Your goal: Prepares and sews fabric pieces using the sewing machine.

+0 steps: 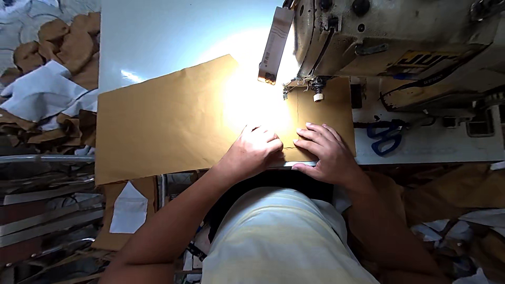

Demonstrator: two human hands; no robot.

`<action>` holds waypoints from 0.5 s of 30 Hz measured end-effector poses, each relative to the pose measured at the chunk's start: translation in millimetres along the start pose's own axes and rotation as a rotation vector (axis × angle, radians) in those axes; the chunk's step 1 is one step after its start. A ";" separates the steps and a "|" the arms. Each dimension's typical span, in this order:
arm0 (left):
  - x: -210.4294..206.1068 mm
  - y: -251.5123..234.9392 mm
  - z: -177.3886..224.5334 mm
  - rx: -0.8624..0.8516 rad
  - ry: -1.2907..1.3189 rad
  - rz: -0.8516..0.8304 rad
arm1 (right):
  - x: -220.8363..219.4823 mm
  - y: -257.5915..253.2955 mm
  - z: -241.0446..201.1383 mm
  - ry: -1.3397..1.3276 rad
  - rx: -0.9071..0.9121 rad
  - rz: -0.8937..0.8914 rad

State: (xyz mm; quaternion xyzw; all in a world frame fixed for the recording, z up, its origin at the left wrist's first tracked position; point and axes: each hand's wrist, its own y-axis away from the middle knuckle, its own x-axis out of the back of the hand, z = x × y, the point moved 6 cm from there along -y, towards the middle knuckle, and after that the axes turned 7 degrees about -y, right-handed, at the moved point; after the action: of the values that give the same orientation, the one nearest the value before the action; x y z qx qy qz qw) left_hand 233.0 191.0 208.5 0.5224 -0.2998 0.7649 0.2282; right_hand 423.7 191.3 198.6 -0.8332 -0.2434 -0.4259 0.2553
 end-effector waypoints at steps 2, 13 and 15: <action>-2.5 0.8 1.3 0.026 -0.012 -0.038 | 1.5 -2.7 1.0 -0.015 0.012 0.018; 15.5 0.7 9.0 0.159 -0.023 0.075 | 3.6 -7.4 6.8 -0.088 -0.003 0.069; 23.2 11.8 26.4 0.156 0.011 0.151 | 2.1 -6.5 13.9 -0.135 -0.020 0.094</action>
State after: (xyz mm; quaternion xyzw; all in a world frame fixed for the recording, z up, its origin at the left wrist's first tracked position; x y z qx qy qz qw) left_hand 234.6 165.1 234.9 0.5105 -0.2768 0.8036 0.1304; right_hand 428.8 205.3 194.7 -0.8730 -0.2166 -0.3587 0.2495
